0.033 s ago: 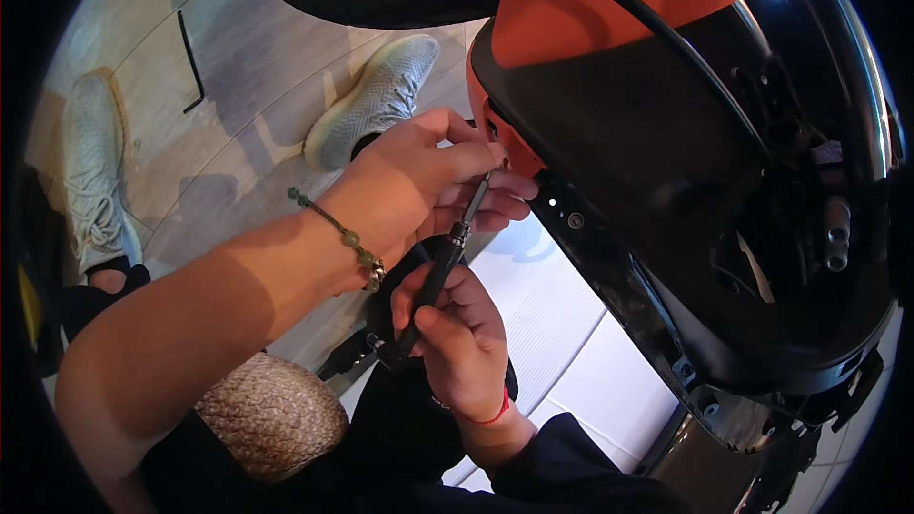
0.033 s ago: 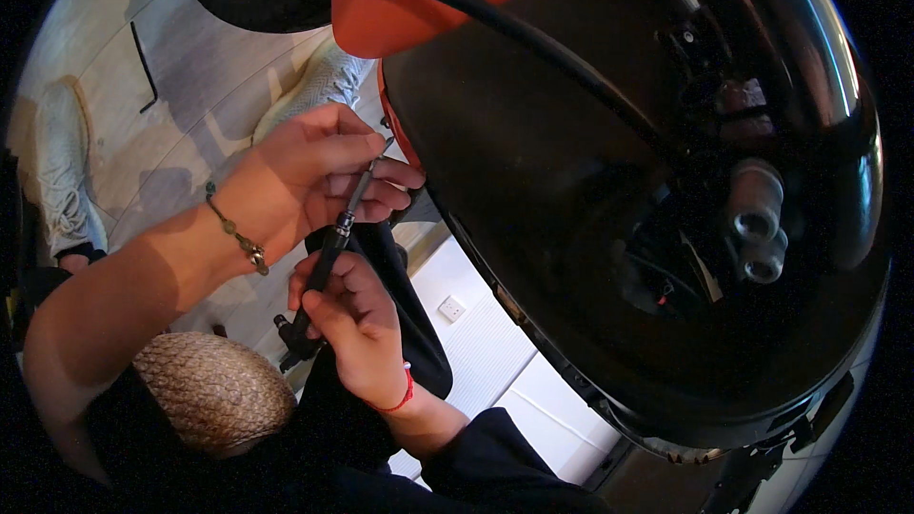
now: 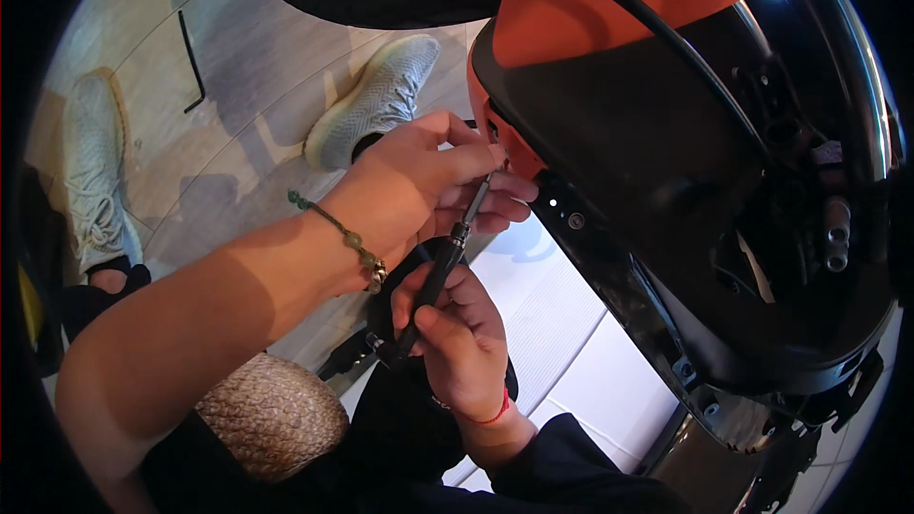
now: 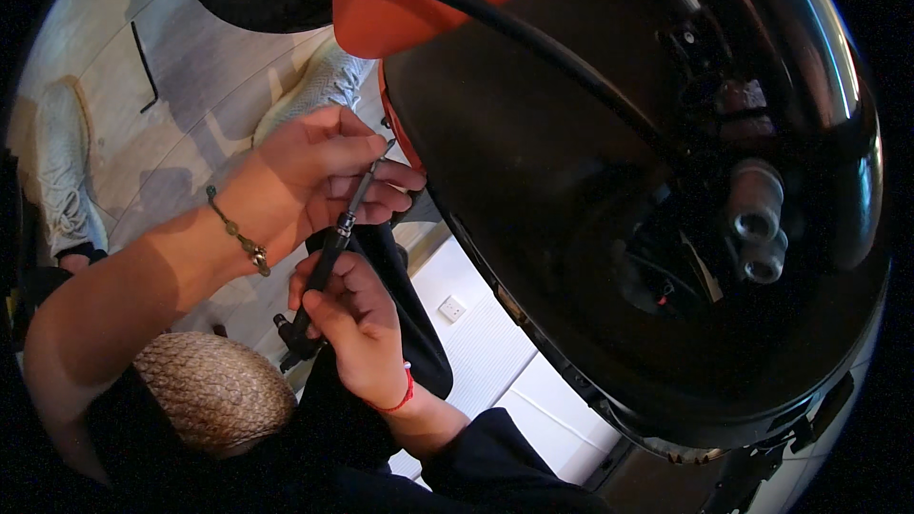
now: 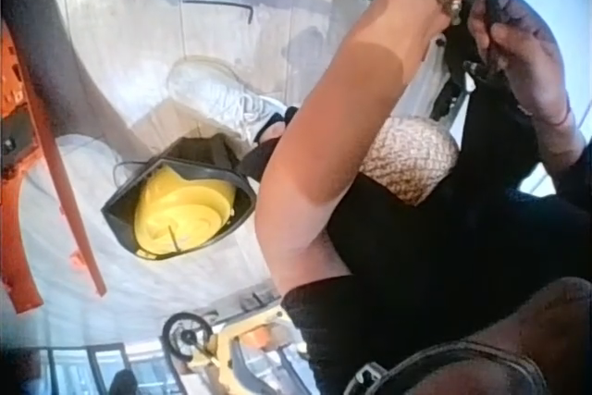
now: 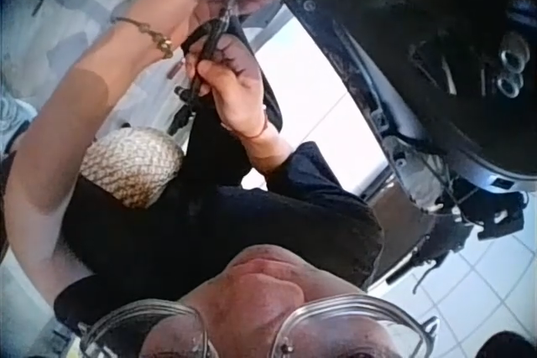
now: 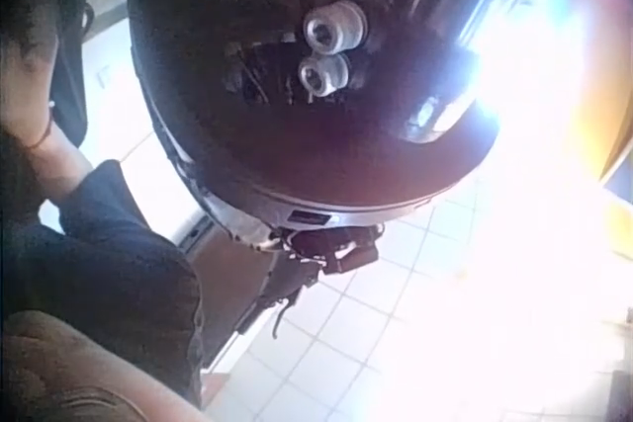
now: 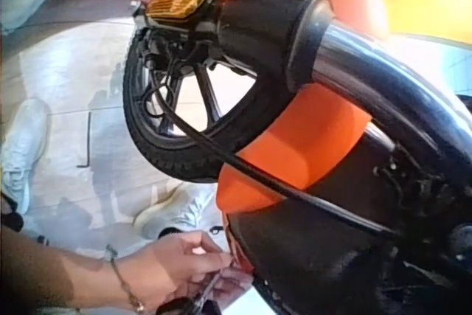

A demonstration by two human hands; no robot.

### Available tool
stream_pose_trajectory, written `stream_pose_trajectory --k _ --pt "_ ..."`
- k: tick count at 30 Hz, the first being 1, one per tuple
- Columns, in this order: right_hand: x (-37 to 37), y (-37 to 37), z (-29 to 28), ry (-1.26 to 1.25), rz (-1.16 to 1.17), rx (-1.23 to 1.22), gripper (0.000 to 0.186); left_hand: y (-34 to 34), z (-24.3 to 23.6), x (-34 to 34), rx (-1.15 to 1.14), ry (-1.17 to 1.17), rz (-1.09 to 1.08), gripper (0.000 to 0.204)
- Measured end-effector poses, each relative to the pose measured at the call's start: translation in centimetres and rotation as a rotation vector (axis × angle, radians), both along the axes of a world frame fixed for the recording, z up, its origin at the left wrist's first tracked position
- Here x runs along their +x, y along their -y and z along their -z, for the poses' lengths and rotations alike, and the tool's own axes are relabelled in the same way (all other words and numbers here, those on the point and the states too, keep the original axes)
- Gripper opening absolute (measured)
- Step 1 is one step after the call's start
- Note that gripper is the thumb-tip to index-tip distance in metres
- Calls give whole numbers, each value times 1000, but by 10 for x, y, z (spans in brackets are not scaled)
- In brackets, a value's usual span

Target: Repairing a motorcycle by removing or installing fairing screws with a screwdriver.

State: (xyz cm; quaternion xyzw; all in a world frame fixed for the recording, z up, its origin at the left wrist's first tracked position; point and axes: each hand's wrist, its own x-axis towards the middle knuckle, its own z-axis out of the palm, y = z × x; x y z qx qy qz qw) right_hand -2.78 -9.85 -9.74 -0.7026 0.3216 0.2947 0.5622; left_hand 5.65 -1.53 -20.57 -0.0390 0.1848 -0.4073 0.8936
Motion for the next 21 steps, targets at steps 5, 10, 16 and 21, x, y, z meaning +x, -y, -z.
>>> stream_pose_trajectory --k 5,10,16,21 --pt "-2 4 3 15 4 -5 24 5 0 -2 -17 -22 4 20" --pt "-4 -4 6 55 -16 -112 22 2 -5 -1 -2 -26 22 20" --pt "-2 -9 11 76 25 -153 19 7 -8 2 93 -5 59 21" --pt "1 -6 14 81 45 -179 18 13 -6 2 76 63 -44 20"
